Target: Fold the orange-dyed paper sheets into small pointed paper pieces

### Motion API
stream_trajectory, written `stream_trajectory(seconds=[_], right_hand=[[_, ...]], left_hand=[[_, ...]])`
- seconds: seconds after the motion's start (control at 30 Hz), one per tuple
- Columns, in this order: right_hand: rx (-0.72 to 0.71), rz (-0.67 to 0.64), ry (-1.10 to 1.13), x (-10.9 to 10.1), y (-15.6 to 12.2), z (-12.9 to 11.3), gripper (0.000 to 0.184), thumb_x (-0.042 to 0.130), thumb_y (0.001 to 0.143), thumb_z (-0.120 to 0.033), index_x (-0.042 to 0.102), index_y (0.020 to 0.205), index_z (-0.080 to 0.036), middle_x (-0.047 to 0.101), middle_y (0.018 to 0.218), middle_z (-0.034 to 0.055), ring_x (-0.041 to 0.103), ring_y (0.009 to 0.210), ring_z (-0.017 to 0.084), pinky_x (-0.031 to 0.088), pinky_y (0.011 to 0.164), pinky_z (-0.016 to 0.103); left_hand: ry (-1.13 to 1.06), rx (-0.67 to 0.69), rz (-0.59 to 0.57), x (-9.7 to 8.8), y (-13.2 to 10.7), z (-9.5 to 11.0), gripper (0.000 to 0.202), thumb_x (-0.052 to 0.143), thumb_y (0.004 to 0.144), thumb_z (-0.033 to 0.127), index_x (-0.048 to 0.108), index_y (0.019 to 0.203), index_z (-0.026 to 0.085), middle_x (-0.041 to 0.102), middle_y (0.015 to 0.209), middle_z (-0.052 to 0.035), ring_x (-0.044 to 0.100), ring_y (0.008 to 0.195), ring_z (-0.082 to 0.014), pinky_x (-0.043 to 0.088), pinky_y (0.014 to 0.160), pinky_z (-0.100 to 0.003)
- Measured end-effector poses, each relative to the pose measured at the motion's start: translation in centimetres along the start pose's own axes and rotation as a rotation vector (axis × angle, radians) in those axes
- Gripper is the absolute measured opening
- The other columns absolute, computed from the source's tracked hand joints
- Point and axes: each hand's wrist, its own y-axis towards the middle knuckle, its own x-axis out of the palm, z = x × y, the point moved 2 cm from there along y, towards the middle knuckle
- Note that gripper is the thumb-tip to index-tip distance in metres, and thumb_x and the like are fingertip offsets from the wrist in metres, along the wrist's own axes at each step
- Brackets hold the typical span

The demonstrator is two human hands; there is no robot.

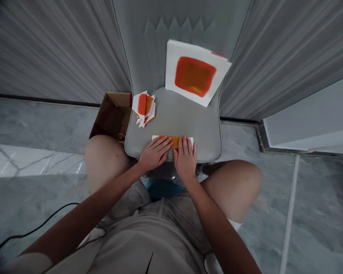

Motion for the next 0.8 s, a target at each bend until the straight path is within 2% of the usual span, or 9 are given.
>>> stream_trajectory(seconds=[0.17, 0.3, 0.4, 0.57, 0.7, 0.8], right_hand=[[-0.057, -0.048, -0.024, -0.6, -0.2, 0.0, 0.074, 0.022, 0.110, -0.055, 0.031, 0.164, -0.005, 0.037, 0.168, 0.0228, 0.025, 0.160, 0.031, 0.022, 0.128, 0.058], [-0.073, -0.065, -0.048, -1.3, -0.5, 0.4, 0.078, 0.020, 0.109, -0.059, 0.028, 0.165, -0.004, 0.036, 0.168, 0.0230, 0.027, 0.160, 0.031, 0.021, 0.128, 0.058], [-0.043, -0.040, -0.070, -1.7, -0.8, 1.1, 0.081, 0.021, 0.109, -0.061, 0.025, 0.165, -0.003, 0.037, 0.167, 0.0244, 0.029, 0.159, 0.032, 0.020, 0.128, 0.058], [-0.030, -0.012, -0.087, -2.5, -1.1, 1.7, 0.082, 0.022, 0.109, -0.060, 0.027, 0.164, 0.000, 0.038, 0.165, 0.0269, 0.031, 0.157, 0.035, 0.022, 0.127, 0.060], [-0.003, 0.057, -0.099, -3.6, -0.2, -0.6, 0.082, 0.023, 0.109, -0.058, 0.025, 0.163, 0.004, 0.033, 0.167, 0.0292, 0.022, 0.161, 0.036, 0.017, 0.128, 0.063], [-0.174, -0.029, -0.043, -3.1, 1.2, -3.8, 0.079, 0.026, 0.109, -0.057, 0.029, 0.163, 0.001, 0.034, 0.168, 0.0252, 0.023, 0.161, 0.032, 0.016, 0.131, 0.055]], left_hand=[[-0.016, -0.051, -0.024, -0.2, 0.2, 0.3, 0.057, 0.041, 0.106, 0.028, 0.041, 0.162, 0.017, 0.046, 0.164, -0.0088, 0.041, 0.154, -0.0231, 0.029, 0.132, -0.047], [0.032, -0.213, 0.025, -0.2, -0.2, 0.7, 0.064, 0.040, 0.108, 0.040, 0.032, 0.165, 0.012, 0.039, 0.167, -0.0144, 0.034, 0.158, -0.0280, 0.029, 0.131, -0.050], [0.051, -0.306, 0.075, -0.1, -0.7, 0.9, 0.067, 0.040, 0.108, 0.041, 0.027, 0.167, 0.010, 0.037, 0.168, -0.0173, 0.033, 0.158, -0.0303, 0.027, 0.130, -0.054], [0.031, -0.321, 0.130, 0.3, -0.9, 0.8, 0.071, 0.041, 0.107, 0.041, 0.022, 0.168, 0.010, 0.036, 0.167, -0.0195, 0.036, 0.157, -0.0338, 0.027, 0.129, -0.058], [0.014, -0.312, 0.155, 0.6, -1.0, 0.6, 0.072, 0.043, 0.106, 0.041, 0.020, 0.169, 0.012, 0.038, 0.167, -0.0190, 0.037, 0.156, -0.0335, 0.027, 0.129, -0.058], [0.003, -0.294, 0.159, 0.9, -1.1, 0.6, 0.073, 0.044, 0.105, 0.039, 0.020, 0.169, 0.014, 0.037, 0.168, -0.0176, 0.035, 0.157, -0.0330, 0.026, 0.129, -0.059]])
